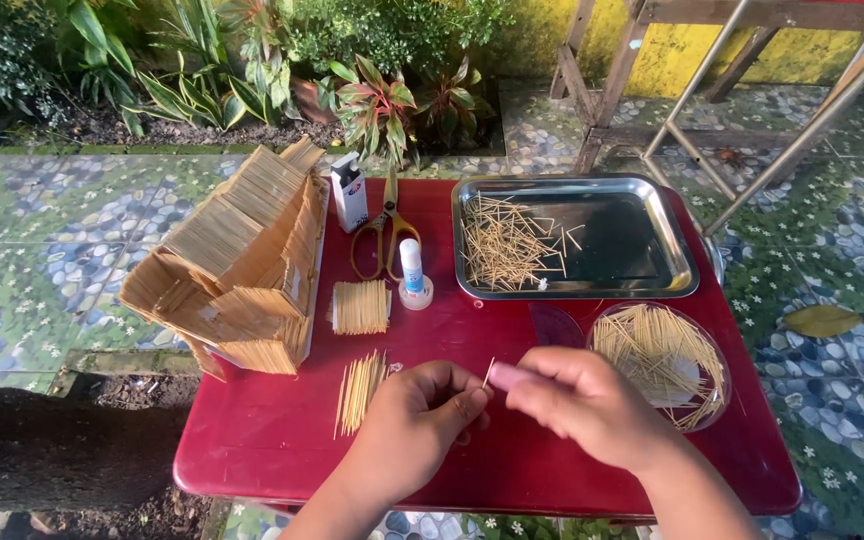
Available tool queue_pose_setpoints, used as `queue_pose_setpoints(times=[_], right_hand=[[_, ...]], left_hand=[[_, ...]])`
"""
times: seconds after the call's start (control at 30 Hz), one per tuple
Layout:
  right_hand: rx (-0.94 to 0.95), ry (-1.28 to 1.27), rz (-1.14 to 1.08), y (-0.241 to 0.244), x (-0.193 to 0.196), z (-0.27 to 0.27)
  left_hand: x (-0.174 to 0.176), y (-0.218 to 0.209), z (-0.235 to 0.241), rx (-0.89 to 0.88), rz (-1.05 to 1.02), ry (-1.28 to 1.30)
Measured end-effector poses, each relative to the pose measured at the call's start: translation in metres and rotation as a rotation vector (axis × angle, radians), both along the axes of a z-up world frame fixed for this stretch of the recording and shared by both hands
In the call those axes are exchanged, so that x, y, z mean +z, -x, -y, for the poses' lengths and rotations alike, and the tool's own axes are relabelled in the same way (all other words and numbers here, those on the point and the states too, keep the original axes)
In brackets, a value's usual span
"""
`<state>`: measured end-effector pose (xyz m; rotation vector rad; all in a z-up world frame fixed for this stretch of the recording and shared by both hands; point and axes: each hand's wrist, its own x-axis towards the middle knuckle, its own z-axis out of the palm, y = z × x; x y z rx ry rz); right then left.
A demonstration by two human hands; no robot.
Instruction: The person separates bundles of wooden skewers and uses a pink sharpening tool to sharpen individual skewers one at a time. The sharpened skewers are placed into a clear container on the table.
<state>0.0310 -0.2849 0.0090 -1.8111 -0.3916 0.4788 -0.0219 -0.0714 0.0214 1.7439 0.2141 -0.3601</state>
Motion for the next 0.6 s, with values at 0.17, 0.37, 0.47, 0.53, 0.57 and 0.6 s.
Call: queue_pose_setpoints(times=[0.17,0.37,0.47,0.53,0.57,0.6], right_hand=[[-0.079,0.113,0.062,-0.002,-0.006,-0.006],[0.037,-0.026,-0.061,0.001,0.003,-0.002],[-0.017,0.085,0.056,0.001,-0.002,-0.009],[-0.187,0.139,0.131,-0.005,-0.014,-0.003],[-0.187,0.138,0.132,-0.003,-0.010,-0.003],[-0.174,0.049,0.161,-0.002,-0.005,-0.003]], left_hand=[[0.000,-0.001,0.002,-0.005,-0.016,-0.018],[-0.013,-0.002,0.001,0.009,-0.041,0.135],[-0.011,-0.003,0.003,0.021,-0.088,0.146],[-0.010,-0.002,0.002,0.046,-0.093,0.155],[-0.007,-0.002,0.001,0.046,-0.091,0.155],[-0.004,-0.002,-0.001,0.045,-0.081,0.060]])
